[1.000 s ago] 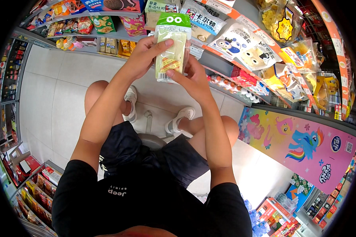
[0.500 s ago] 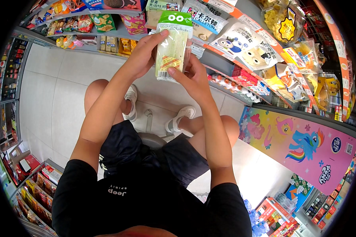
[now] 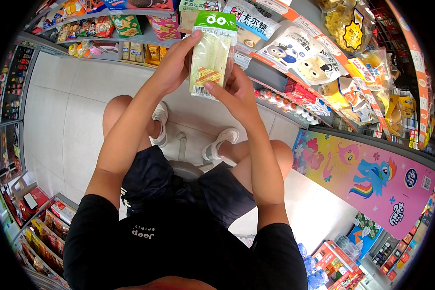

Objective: The person picks up and turns over various food and drink items from a convenience store shelf, including a red milk can, two milk cartons, a sandwich, and a bag of snacks, before returning each item to the shelf.

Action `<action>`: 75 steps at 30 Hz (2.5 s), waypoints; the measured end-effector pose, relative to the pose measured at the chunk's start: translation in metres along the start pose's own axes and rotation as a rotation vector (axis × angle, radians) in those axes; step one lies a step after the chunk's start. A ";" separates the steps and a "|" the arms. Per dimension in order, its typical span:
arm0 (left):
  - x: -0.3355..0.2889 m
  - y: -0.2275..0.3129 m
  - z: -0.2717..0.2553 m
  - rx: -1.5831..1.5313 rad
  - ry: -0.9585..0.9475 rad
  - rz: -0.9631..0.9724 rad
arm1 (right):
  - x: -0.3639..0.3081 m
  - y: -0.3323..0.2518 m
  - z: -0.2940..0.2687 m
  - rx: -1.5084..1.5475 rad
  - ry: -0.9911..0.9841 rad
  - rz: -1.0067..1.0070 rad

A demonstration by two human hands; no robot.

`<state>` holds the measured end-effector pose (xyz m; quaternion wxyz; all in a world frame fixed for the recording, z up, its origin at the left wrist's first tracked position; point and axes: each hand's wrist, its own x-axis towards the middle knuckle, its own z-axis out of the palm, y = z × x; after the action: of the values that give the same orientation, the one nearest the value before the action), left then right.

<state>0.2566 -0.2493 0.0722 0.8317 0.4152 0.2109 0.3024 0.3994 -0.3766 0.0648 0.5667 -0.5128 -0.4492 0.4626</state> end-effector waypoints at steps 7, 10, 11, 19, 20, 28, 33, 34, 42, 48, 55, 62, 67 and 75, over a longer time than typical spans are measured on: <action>-0.001 -0.001 0.002 0.017 0.063 0.037 | -0.001 0.000 0.002 0.002 0.018 0.061; 0.000 -0.002 0.001 0.016 0.078 0.031 | -0.002 0.000 0.002 0.001 0.021 0.070; 0.000 -0.002 0.000 0.019 0.081 0.028 | -0.002 -0.001 0.001 -0.010 0.016 0.079; -0.004 -0.001 0.001 0.027 -0.009 0.053 | -0.004 -0.002 0.009 -0.033 0.052 0.061; -0.005 -0.002 0.001 0.052 -0.026 0.055 | -0.006 -0.003 0.012 -0.031 0.072 0.058; -0.031 -0.010 0.006 0.030 -0.047 0.076 | -0.039 0.001 0.031 -0.115 0.100 -0.054; -0.053 -0.004 0.003 0.065 -0.077 0.056 | -0.058 -0.009 0.046 -0.072 0.085 -0.021; -0.056 -0.004 0.002 0.063 -0.083 0.055 | -0.062 -0.009 0.047 -0.076 0.090 -0.022; -0.067 -0.023 -0.008 0.290 -0.086 -0.012 | -0.098 0.003 0.049 -0.032 0.123 0.095; -0.090 -0.045 0.007 0.384 -0.183 -0.078 | -0.124 0.025 0.039 0.004 0.153 0.060; -0.105 -0.081 -0.031 0.256 -0.393 -0.210 | -0.138 0.046 0.029 0.067 0.146 0.063; -0.083 -0.091 -0.060 0.317 -0.432 -0.246 | -0.137 0.060 0.026 0.072 0.143 0.145; -0.079 -0.065 -0.039 0.497 -0.361 -0.225 | -0.130 0.062 0.016 0.070 0.177 0.111; -0.128 -0.054 0.011 0.354 0.001 0.081 | -0.089 0.017 0.004 0.011 0.027 0.023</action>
<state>0.1876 -0.3674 0.0470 0.7325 0.5630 0.2444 0.2943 0.3790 -0.4626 0.0456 0.5704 -0.5209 -0.4331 0.4646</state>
